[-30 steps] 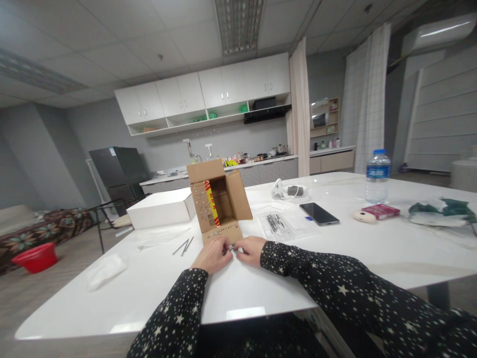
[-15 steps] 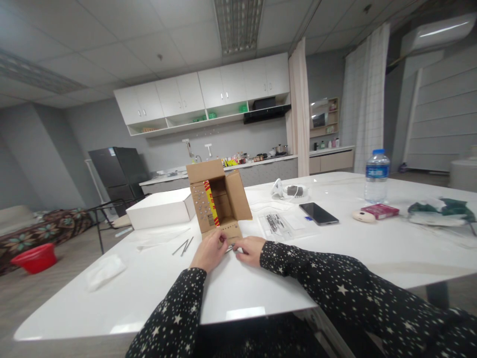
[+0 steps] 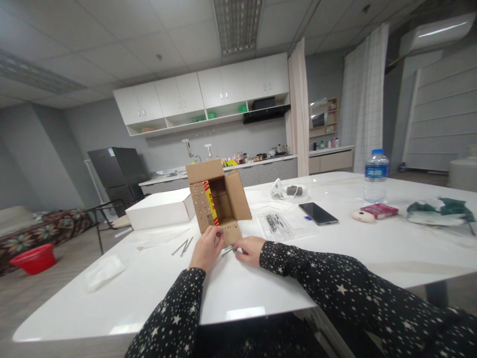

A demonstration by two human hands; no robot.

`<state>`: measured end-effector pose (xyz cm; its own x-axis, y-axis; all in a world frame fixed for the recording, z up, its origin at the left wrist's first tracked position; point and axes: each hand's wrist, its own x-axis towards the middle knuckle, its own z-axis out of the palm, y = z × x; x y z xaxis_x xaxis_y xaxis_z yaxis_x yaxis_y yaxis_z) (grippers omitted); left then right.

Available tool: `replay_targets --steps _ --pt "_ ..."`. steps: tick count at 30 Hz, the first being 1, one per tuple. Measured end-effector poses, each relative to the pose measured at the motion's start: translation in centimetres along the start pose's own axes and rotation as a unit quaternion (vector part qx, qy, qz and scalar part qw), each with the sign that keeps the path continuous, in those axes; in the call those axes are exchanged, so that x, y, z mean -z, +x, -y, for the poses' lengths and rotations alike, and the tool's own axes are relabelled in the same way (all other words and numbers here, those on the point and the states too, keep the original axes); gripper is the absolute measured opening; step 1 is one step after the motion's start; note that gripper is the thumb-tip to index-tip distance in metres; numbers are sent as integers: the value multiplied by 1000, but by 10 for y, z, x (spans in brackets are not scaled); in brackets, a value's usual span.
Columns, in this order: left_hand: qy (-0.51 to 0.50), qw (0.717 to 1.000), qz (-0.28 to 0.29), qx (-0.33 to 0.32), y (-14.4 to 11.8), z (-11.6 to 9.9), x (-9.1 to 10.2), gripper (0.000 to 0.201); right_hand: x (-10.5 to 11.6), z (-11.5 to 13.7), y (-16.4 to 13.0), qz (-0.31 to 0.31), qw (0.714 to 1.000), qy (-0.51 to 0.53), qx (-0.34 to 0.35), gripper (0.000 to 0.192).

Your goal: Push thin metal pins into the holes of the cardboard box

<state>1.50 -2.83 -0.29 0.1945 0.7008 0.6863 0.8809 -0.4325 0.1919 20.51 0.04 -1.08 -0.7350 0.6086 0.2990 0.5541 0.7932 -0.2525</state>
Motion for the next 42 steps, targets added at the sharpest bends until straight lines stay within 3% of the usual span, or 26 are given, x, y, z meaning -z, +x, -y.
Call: replay_targets --steps 9,23,42 --pt "21 999 29 -35 -1 2 -5 11 1 1 -1 -4 1000 -1 -2 30" --pt "69 994 90 4 -1 6 -7 24 1 1 -1 -1 1000 2 0 29" --pt "104 990 80 59 0 7 -4 24 3 3 -2 3 1000 4 -4 29"
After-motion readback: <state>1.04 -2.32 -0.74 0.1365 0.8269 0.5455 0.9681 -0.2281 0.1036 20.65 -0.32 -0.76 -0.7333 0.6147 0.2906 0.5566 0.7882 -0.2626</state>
